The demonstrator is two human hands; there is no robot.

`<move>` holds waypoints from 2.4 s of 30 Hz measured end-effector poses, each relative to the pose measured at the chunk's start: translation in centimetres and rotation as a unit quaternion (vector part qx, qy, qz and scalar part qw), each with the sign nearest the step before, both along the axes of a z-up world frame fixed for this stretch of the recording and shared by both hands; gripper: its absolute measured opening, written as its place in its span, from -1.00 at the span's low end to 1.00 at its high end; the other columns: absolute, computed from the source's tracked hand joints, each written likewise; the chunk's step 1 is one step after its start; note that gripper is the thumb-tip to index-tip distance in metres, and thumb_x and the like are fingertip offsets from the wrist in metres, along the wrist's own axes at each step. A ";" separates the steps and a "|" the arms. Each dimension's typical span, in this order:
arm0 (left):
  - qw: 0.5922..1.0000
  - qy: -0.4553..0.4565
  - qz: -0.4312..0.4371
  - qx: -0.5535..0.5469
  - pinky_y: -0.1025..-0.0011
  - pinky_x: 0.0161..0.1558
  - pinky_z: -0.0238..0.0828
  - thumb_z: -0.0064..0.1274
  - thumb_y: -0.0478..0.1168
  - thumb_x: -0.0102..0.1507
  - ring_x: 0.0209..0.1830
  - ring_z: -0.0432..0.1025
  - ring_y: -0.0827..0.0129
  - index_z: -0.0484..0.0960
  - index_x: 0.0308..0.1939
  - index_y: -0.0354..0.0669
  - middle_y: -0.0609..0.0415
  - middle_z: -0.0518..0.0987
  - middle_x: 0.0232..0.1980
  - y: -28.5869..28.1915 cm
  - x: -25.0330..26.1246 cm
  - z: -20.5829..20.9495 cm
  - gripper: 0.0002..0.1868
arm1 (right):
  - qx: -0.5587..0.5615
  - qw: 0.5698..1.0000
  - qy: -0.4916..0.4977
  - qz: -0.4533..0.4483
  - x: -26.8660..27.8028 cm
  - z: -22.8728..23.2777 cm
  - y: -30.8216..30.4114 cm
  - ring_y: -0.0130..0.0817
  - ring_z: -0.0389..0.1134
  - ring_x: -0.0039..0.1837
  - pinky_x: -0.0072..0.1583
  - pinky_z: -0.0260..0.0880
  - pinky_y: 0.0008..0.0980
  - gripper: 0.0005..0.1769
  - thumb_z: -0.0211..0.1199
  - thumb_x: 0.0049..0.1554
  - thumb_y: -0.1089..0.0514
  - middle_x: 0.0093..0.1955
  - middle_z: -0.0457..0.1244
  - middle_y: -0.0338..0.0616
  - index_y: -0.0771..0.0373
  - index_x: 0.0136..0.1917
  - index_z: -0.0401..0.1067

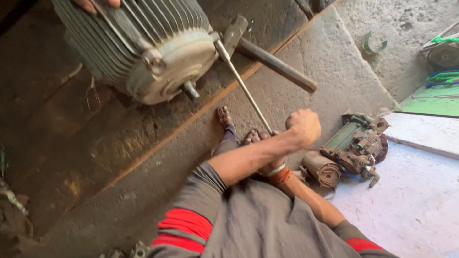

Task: The person uses a socket wrench to loosen and remove a bolt from the shaft of an electric motor. They then insert a metal pin into the shaft and re-tighten the bolt to secure it in place.

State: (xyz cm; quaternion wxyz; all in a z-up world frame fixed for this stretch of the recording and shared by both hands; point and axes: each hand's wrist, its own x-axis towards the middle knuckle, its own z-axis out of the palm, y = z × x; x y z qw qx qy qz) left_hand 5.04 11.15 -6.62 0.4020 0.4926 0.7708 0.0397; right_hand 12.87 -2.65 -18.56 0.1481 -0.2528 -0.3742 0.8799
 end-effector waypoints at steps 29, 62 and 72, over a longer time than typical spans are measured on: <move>0.700 -0.059 0.119 0.702 0.27 -0.30 0.39 0.09 -0.17 0.32 -0.39 0.40 0.20 0.49 -0.17 -0.16 0.01 0.46 -0.37 -19.1 -6.1 3.5 -0.84 | 0.799 0.503 -0.180 0.275 -4.9 18.4 11.8 -0.20 0.32 -0.27 -0.20 0.33 -0.23 -0.51 0.45 0.09 -0.22 -0.25 0.23 -0.10 0.21 -0.26 0.42; 0.646 -0.559 0.437 0.282 0.59 -0.58 0.09 0.15 -0.22 0.33 -0.60 0.23 0.64 0.55 -0.28 -0.15 0.24 0.45 -0.48 -19.2 -2.7 -4.0 -0.86 | 0.209 0.943 -0.228 0.119 -3.7 13.1 7.1 -0.20 0.30 0.35 0.36 0.30 -0.18 -0.25 -0.08 0.31 -0.36 0.29 0.28 -0.02 0.30 0.42 0.22; 0.213 -0.755 0.588 0.195 0.42 -0.31 0.22 -0.03 -0.21 0.30 -0.46 0.23 0.40 0.23 -0.60 0.01 0.22 0.19 -0.62 -17.4 -3.2 -4.8 -0.61 | 0.882 0.370 -0.245 0.159 0.4 27.1 8.8 -0.10 0.39 0.22 0.40 0.27 -0.03 -0.26 0.31 -0.08 -0.20 0.06 0.36 0.00 0.29 0.26 0.45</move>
